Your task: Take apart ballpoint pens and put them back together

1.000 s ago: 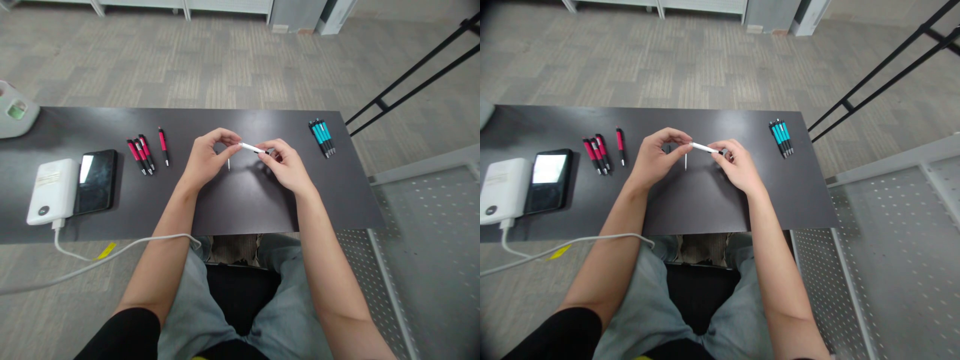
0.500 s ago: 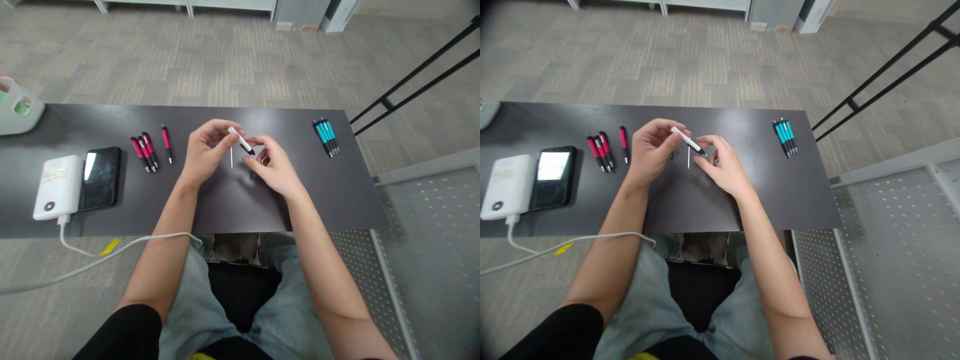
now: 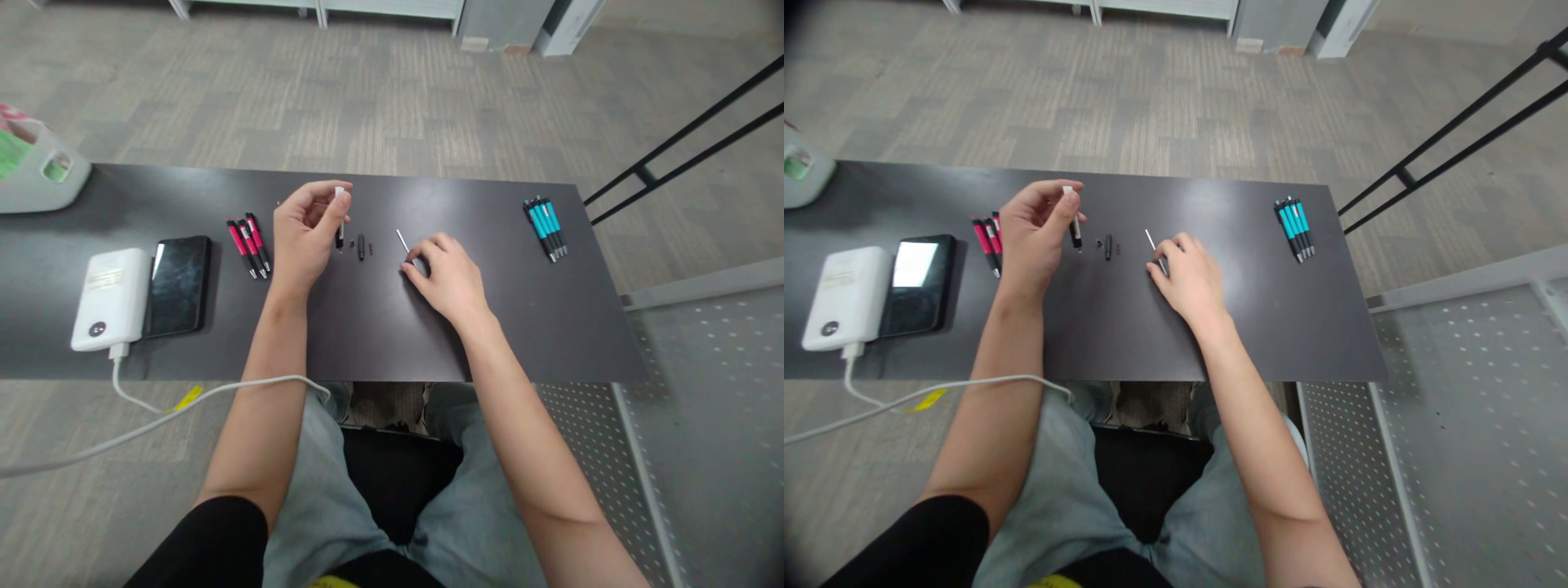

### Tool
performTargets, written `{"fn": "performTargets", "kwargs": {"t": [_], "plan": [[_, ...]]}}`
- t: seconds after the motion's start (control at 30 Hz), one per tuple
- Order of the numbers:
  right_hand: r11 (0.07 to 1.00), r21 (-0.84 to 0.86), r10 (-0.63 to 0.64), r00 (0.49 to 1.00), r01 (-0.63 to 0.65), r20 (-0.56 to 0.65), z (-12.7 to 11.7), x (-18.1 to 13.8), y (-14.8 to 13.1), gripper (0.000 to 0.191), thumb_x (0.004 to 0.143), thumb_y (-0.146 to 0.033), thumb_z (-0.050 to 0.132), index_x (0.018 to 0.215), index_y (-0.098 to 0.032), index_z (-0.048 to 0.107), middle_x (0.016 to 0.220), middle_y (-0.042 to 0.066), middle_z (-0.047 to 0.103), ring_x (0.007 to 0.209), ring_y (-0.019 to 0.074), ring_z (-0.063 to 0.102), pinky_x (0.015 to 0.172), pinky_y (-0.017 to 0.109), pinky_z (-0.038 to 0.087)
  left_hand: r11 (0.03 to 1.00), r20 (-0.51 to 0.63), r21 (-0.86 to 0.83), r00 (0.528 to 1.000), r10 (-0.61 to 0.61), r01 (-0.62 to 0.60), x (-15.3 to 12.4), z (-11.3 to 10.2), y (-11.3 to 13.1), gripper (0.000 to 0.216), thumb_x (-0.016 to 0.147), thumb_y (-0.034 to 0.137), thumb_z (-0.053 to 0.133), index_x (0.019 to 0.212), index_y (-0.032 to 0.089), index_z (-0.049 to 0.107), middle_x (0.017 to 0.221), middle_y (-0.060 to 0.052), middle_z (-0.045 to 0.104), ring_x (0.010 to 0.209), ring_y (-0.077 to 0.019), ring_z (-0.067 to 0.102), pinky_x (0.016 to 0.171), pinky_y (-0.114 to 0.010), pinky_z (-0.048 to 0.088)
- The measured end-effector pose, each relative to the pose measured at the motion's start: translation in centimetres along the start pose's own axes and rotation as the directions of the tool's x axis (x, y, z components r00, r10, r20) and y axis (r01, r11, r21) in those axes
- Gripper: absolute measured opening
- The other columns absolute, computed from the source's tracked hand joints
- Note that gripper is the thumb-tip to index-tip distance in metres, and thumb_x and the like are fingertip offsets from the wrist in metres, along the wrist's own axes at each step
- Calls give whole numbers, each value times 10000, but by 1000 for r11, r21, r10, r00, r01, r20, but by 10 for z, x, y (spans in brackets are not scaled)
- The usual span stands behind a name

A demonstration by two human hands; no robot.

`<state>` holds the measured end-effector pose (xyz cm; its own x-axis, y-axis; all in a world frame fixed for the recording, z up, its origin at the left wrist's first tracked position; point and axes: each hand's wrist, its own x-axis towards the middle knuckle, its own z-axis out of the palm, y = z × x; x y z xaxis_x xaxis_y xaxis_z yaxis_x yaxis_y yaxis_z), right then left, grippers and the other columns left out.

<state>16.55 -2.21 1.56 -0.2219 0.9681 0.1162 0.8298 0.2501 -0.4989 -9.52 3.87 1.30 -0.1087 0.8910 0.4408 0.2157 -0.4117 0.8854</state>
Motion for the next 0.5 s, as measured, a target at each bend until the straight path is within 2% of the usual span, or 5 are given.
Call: {"fn": "performTargets", "kwargs": {"t": [0.13, 0.27, 0.33, 0.4, 0.5], "plan": [[998, -46, 41, 993, -46, -115, 4, 2, 10, 179, 1162, -442, 801, 1196, -266, 801, 1406, 222, 783, 1351, 504, 678, 1110, 685, 656, 996, 54, 76, 997, -51, 47, -3, 2, 2, 551, 1052, 846, 860, 1192, 314, 890, 1015, -52, 843, 896, -241, 803, 796, -378, 661], [992, -92, 76, 989, -88, -127, 5, 3, 22, 151, 1177, -337, 745, 1041, -279, 777, 1295, 197, 808, 1282, 471, 708, 1099, 668, 644, 994, 87, 99, 995, -49, 41, -6, 2, 0, 521, 1048, 782, 893, 1206, 286, 903, 1038, -60, 846, 903, -223, 787, 792, -353, 637], [992, -103, 60, 990, -73, -131, 4, 4, 30, 176, 1175, -348, 737, 1016, -281, 770, 1278, 200, 823, 1264, 470, 723, 1101, 675, 635, 993, 117, 110, 991, -60, 47, -8, 2, -1, 474, 1039, 719, 922, 1193, 270, 906, 1028, -60, 859, 906, -226, 786, 807, -347, 637], [996, -51, 62, 989, -69, -135, 0, 5, 36, 179, 1174, -369, 726, 1019, -285, 757, 1244, 192, 848, 1209, 454, 758, 1089, 659, 637, 990, 156, 132, 986, -64, 44, -10, 4, -1, 381, 1034, 632, 939, 1130, 265, 907, 1000, -57, 870, 899, -237, 786, 819, -353, 644], [979, 192, 90, 992, -71, -92, -12, 6, 40, 150, 1177, -417, 715, 1088, -299, 736, 1121, 127, 886, 1075, 386, 818, 1037, 572, 665, 986, 213, 168, 976, -52, 16, -12, 8, 3, 259, 1027, 520, 942, 1040, 266, 896, 1002, -58, 884, 905, -252, 786, 863, -380, 662]]}}
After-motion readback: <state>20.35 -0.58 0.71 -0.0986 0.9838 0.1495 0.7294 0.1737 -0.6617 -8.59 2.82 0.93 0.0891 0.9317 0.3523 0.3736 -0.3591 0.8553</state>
